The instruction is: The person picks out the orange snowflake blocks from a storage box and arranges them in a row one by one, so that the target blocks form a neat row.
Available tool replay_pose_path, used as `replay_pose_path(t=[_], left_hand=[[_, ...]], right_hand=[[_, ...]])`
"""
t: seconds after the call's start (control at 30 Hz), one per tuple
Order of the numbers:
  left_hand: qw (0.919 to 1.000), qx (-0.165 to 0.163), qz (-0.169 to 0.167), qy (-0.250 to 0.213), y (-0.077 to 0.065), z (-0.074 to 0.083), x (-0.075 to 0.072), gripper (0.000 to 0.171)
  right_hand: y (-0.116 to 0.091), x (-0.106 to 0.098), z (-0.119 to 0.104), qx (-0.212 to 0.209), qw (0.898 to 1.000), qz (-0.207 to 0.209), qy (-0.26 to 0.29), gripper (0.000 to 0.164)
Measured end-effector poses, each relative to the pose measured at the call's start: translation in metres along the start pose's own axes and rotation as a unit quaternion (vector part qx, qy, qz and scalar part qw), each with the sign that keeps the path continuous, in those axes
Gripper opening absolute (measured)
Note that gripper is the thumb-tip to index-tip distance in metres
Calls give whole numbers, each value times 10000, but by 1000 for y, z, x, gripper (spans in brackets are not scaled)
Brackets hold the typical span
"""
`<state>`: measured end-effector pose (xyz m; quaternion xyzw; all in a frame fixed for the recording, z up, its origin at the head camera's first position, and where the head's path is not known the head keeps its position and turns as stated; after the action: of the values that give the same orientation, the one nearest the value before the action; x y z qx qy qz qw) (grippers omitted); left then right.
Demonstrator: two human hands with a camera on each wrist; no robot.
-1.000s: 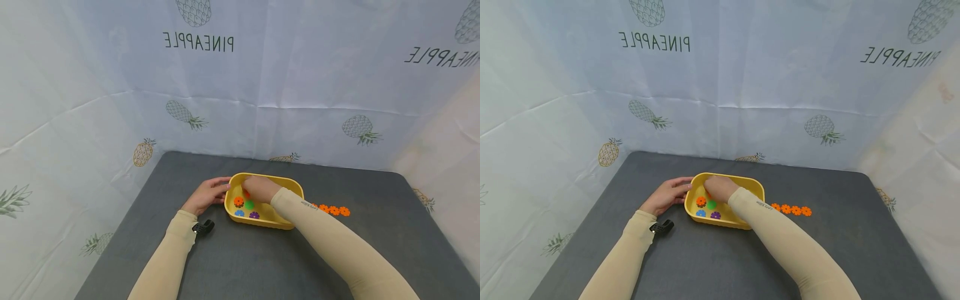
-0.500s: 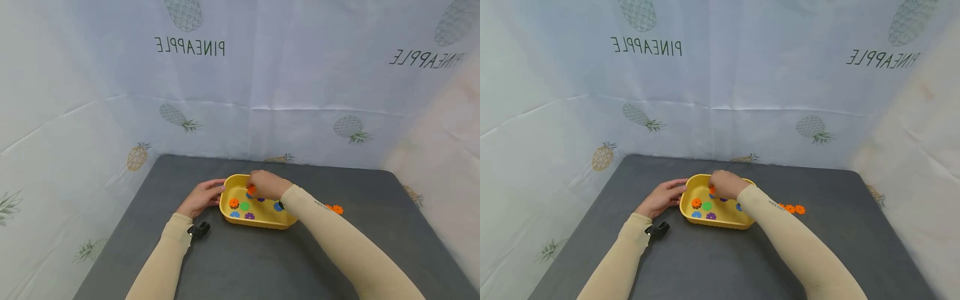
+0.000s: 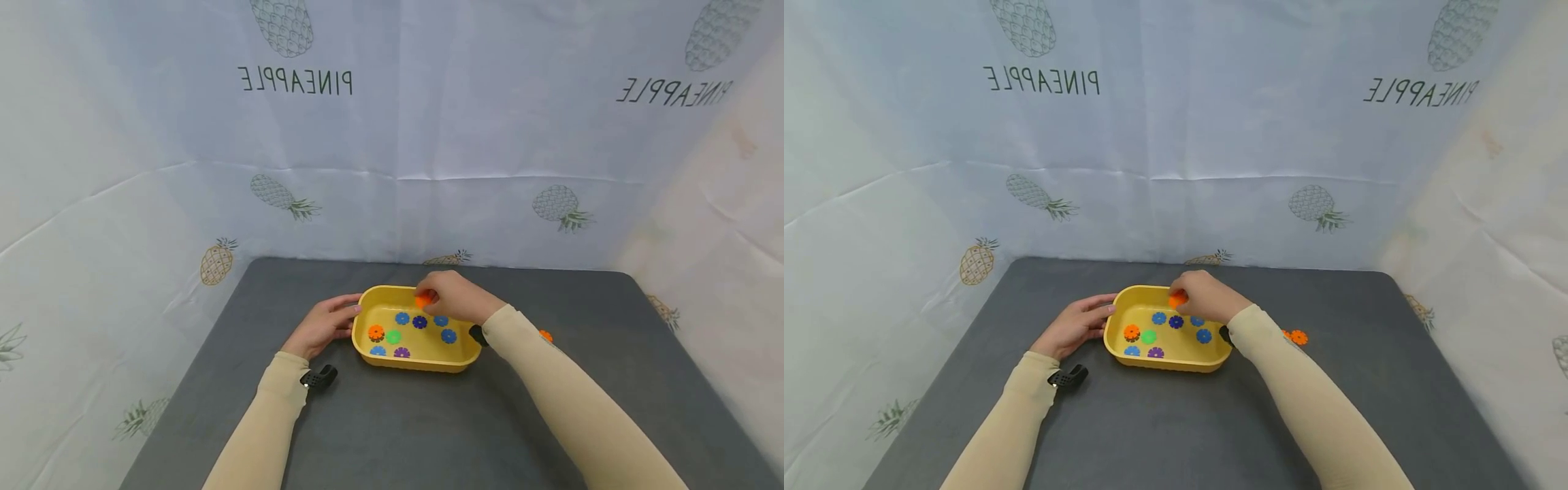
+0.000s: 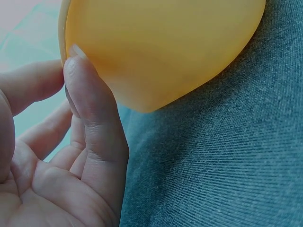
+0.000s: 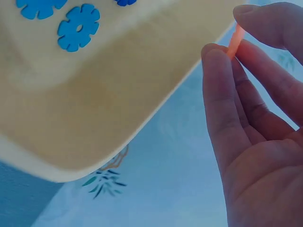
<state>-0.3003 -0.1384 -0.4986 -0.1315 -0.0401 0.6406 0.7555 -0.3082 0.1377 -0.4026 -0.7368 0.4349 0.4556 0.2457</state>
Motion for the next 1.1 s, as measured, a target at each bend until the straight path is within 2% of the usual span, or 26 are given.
replay_pose_path(t=[0.17, 0.37, 0.7, 0.87, 1.1], left_hand=[[10000, 19, -38, -23, 2, -1, 2, 55], [10000, -20, -29, -72, 3, -2, 3, 57], [10000, -25, -55, -77, 4, -2, 5, 59], [10000, -46, -63, -61, 4, -3, 5, 60], [10000, -25, 25, -19, 3, -4, 2, 60]], right_hand=[[-13, -9, 17, 361, 9974, 423, 460, 36], [-32, -12, 43, 862, 9889, 848, 858, 38], [-74, -17, 89, 1283, 9748, 1505, 1033, 39], [-103, -24, 114, 1448, 9681, 1746, 1068, 43], [-145, -28, 153, 1892, 9564, 1952, 1066, 46]])
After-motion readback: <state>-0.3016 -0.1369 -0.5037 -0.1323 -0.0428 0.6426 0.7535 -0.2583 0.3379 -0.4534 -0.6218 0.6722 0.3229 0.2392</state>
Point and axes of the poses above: each hand's wrist, its own y-axis towards the middle knuckle, its own x-axis out of the palm, z = x × y, the point moved 5 cm from there along y, towards the middle knuckle, and after that the axes turned 9 degrees about z, right-handed, at the moved point
